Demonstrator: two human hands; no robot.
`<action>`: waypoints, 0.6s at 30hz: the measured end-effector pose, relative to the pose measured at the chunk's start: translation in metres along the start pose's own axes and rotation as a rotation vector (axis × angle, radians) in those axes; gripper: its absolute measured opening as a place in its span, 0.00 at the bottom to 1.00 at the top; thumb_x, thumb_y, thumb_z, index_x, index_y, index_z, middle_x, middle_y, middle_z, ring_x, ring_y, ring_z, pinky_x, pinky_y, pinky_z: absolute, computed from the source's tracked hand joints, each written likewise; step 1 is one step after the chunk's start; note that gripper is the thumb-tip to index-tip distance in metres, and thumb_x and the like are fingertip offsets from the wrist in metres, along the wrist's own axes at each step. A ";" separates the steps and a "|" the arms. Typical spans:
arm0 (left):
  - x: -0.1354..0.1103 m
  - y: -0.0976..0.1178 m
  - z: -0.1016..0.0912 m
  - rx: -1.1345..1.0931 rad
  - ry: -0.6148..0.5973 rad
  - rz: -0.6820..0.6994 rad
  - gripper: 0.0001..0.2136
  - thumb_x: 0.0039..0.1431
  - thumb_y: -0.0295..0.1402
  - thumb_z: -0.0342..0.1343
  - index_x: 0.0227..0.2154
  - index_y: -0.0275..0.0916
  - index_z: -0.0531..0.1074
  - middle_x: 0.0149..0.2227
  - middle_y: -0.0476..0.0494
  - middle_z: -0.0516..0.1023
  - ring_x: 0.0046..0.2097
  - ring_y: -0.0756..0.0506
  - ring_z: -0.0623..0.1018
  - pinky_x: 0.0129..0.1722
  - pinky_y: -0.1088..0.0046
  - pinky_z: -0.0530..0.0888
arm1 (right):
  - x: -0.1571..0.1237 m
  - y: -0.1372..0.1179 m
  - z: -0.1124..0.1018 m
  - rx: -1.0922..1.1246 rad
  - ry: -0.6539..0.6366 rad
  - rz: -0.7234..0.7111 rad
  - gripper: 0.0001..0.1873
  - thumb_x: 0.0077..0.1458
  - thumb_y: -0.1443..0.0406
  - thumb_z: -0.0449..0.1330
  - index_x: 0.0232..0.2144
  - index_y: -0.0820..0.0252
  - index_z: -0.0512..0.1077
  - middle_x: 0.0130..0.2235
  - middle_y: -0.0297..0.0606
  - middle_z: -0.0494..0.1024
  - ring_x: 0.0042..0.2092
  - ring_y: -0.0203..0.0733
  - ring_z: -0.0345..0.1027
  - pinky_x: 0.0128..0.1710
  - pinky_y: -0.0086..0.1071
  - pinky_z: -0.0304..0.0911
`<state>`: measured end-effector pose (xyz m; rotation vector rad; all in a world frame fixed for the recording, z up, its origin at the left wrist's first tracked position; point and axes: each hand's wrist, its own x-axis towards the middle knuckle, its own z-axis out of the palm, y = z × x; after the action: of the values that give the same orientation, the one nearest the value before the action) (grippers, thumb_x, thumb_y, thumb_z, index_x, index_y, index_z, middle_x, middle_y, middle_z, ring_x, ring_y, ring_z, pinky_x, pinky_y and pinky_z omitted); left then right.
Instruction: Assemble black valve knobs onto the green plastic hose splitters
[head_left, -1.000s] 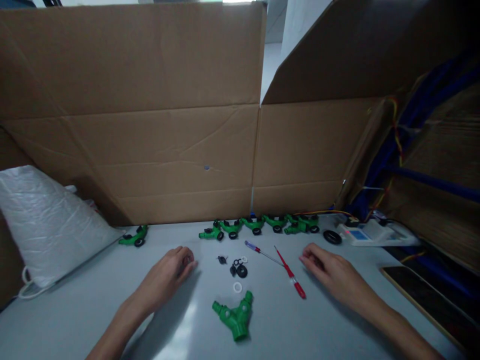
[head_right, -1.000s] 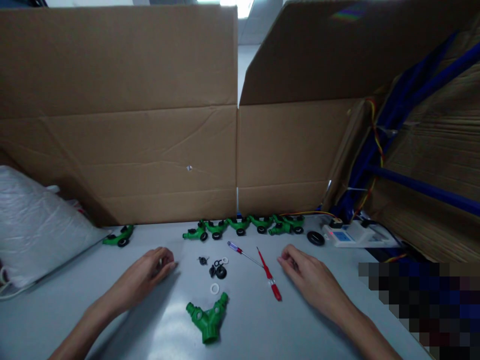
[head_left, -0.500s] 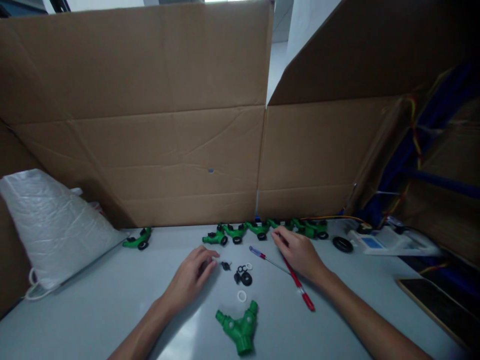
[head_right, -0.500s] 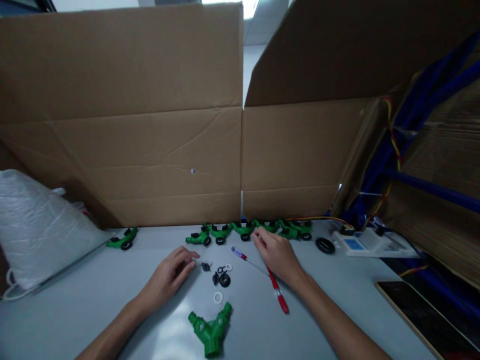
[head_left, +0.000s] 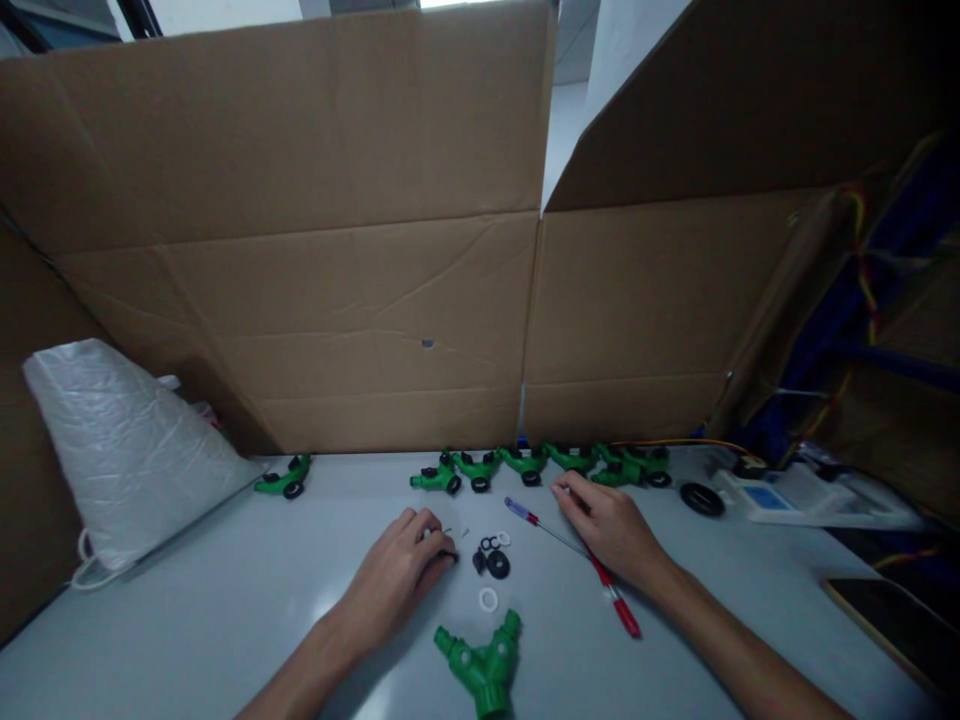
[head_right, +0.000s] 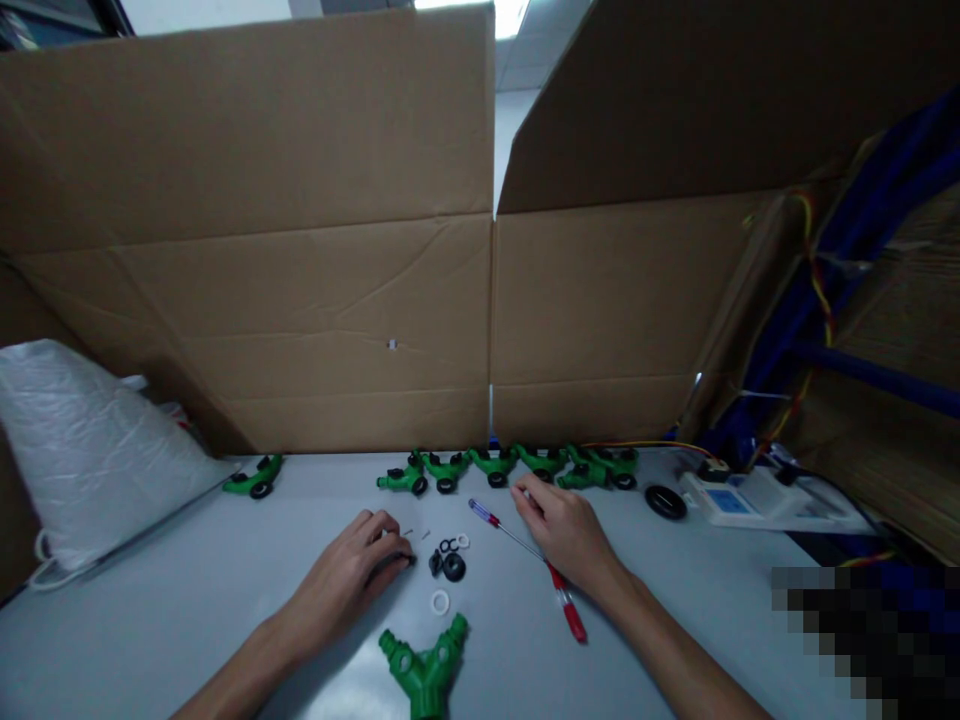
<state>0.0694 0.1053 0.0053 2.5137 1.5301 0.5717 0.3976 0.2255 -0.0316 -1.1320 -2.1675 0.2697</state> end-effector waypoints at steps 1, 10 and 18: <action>0.000 0.000 0.000 -0.010 -0.009 0.006 0.08 0.75 0.31 0.53 0.47 0.43 0.77 0.48 0.41 0.76 0.49 0.39 0.74 0.50 0.58 0.75 | 0.000 0.001 0.001 -0.003 0.001 -0.005 0.16 0.76 0.56 0.49 0.42 0.54 0.74 0.34 0.36 0.83 0.35 0.47 0.80 0.38 0.35 0.66; 0.001 0.012 -0.013 -0.121 -0.009 0.017 0.08 0.75 0.38 0.53 0.43 0.41 0.74 0.44 0.41 0.76 0.46 0.40 0.74 0.47 0.62 0.73 | -0.001 -0.015 -0.012 -0.112 -0.008 -0.235 0.15 0.76 0.61 0.50 0.42 0.56 0.75 0.40 0.41 0.83 0.40 0.49 0.74 0.43 0.39 0.65; -0.007 0.035 -0.021 -0.112 -0.153 0.143 0.27 0.60 0.64 0.60 0.38 0.40 0.74 0.36 0.43 0.75 0.38 0.41 0.73 0.38 0.65 0.67 | -0.020 -0.075 -0.013 0.008 -0.243 -0.396 0.09 0.75 0.64 0.53 0.45 0.57 0.74 0.41 0.41 0.81 0.45 0.50 0.69 0.49 0.44 0.61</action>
<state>0.0871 0.0816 0.0341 2.5298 1.2389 0.4573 0.3646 0.1631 0.0037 -0.6690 -2.5444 0.2464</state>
